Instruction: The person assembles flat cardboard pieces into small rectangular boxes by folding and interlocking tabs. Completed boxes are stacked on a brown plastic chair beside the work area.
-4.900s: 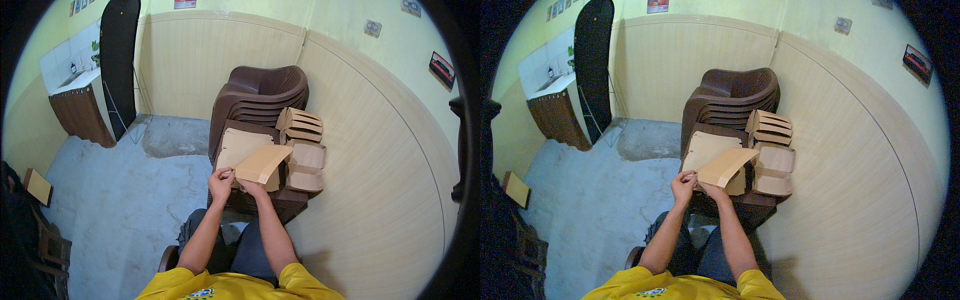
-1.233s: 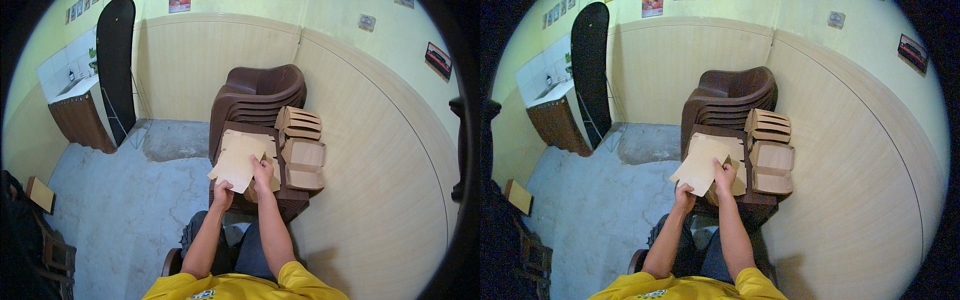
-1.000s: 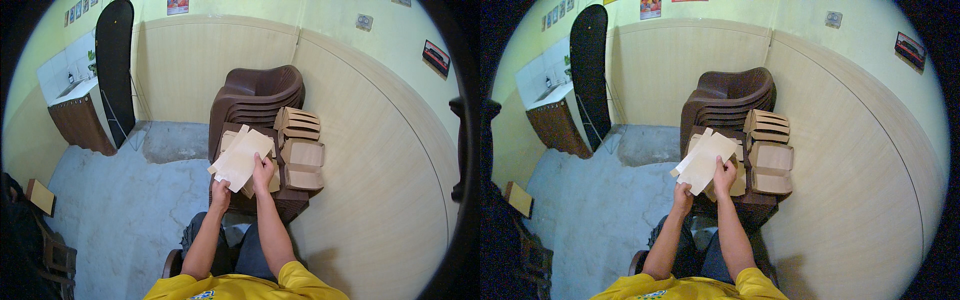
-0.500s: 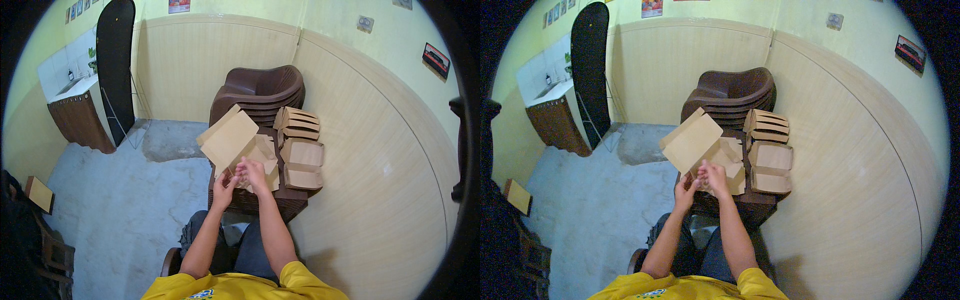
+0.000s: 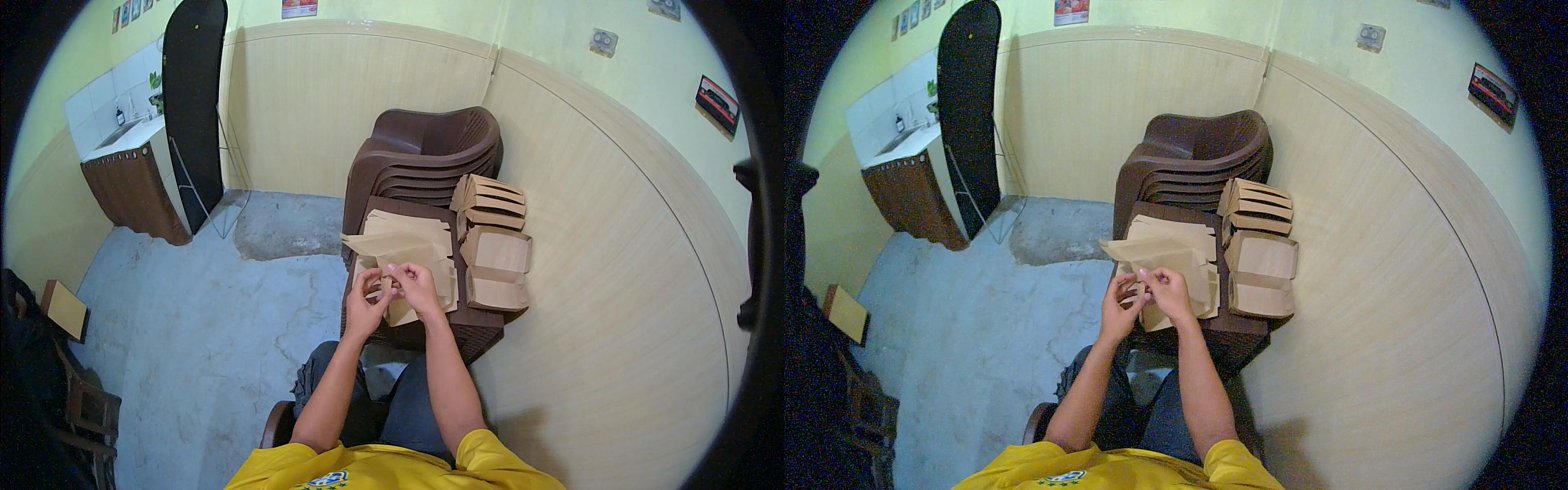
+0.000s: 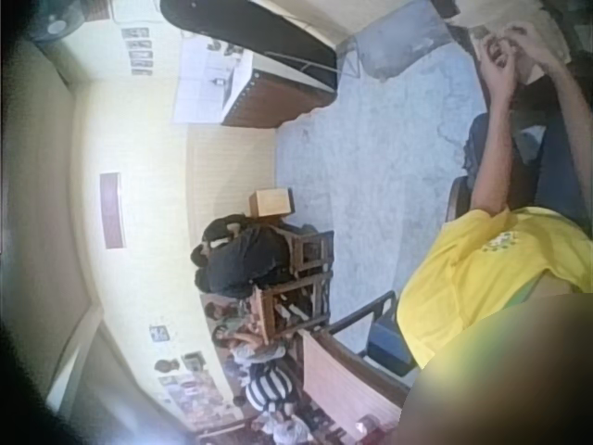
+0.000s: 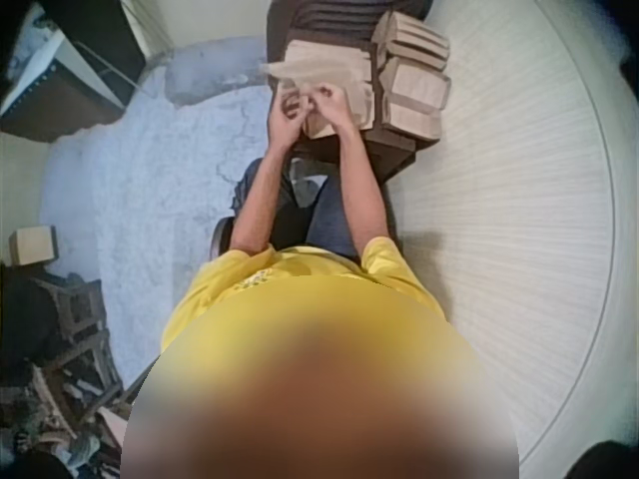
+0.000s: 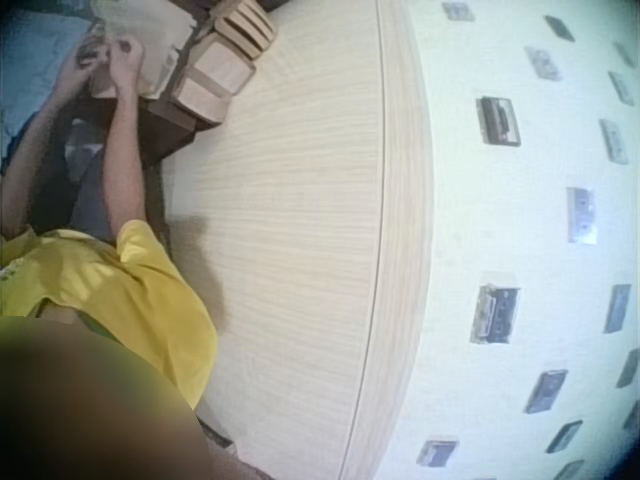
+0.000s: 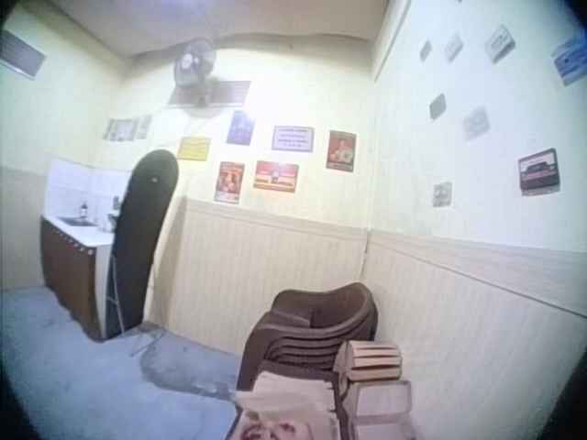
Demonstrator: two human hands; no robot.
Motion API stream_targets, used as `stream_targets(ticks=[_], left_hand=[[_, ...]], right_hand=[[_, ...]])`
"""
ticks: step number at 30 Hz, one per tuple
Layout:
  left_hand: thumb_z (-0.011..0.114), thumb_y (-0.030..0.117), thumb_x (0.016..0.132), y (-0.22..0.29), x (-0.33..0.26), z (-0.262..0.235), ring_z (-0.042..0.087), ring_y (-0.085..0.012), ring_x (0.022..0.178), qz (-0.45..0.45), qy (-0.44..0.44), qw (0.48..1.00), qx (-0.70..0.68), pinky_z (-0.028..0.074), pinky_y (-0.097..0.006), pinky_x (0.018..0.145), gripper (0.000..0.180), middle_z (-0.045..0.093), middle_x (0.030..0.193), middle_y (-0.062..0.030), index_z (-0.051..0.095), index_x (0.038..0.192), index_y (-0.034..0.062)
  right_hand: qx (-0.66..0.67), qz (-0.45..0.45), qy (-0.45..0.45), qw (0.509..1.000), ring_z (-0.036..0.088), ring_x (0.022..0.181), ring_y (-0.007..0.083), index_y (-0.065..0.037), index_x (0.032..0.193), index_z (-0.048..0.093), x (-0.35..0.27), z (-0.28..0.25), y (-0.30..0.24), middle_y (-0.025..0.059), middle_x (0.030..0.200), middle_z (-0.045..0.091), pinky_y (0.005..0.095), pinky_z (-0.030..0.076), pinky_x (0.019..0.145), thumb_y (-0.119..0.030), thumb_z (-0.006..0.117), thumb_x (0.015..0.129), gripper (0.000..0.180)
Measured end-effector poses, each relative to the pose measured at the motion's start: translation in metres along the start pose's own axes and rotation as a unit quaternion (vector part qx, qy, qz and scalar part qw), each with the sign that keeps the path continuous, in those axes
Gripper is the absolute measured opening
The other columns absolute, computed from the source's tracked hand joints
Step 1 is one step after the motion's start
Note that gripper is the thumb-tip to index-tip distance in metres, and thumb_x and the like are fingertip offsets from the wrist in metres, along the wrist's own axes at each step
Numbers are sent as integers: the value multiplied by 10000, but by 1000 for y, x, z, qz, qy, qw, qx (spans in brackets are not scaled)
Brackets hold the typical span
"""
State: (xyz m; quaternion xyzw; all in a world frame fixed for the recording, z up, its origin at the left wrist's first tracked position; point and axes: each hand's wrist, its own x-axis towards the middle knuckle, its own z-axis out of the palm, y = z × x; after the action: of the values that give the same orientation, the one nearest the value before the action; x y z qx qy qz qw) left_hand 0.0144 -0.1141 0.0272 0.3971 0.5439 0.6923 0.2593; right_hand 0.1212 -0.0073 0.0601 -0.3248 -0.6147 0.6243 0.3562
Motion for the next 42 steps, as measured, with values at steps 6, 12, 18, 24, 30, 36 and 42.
stream_targets(ticks=[6,12,18,24,30,36,42], left_hand=[[808,142,971,-5,1,-1,700,-195,1124,-23,-40,998,-46,606,-332,861,442,705,1326,-134,608,1347,24],[769,188,1014,-18,4,2,652,-94,810,-64,106,991,-50,533,-274,733,200,735,941,-41,738,1044,-7],[788,164,993,-14,5,6,623,-78,768,-151,130,967,-157,491,-261,679,170,727,855,-15,778,979,-5],[785,151,979,-14,9,1,604,-94,720,-190,120,966,-131,447,-237,602,178,722,891,-24,775,998,-26],[762,126,987,-15,8,0,531,-71,626,-180,109,972,-107,400,-251,548,179,672,776,-1,774,913,-38],[750,130,992,-19,10,-2,555,-74,643,-167,46,983,-57,413,-262,560,209,675,762,1,746,857,-30],[761,180,980,-27,9,7,606,-101,651,-112,119,984,70,482,-286,601,248,692,719,-24,752,843,-27]], right_hand=[[51,-21,29,998,725,795,149,-3,1061,677,-2,1,1,66,911,726,296,625,660,-114,698,1037,115],[17,25,35,999,741,798,177,3,1046,685,-7,-4,17,94,933,739,323,662,718,-48,689,1010,62],[-149,-79,14,986,750,882,210,27,923,757,-8,-5,39,132,1016,778,321,643,764,-35,800,913,76],[-241,-168,18,956,749,974,255,45,959,803,-13,-7,40,155,1044,781,359,584,894,-75,858,852,170],[-234,-164,11,958,750,980,262,38,971,813,-16,-6,36,160,1053,782,359,583,896,-74,847,857,163],[-230,-169,12,958,752,996,248,52,979,807,-18,-7,35,162,1080,780,347,607,877,-57,841,863,162],[-190,-168,30,967,747,1019,227,55,1008,803,-23,-3,39,148,1122,760,348,626,854,-27,824,881,153]])
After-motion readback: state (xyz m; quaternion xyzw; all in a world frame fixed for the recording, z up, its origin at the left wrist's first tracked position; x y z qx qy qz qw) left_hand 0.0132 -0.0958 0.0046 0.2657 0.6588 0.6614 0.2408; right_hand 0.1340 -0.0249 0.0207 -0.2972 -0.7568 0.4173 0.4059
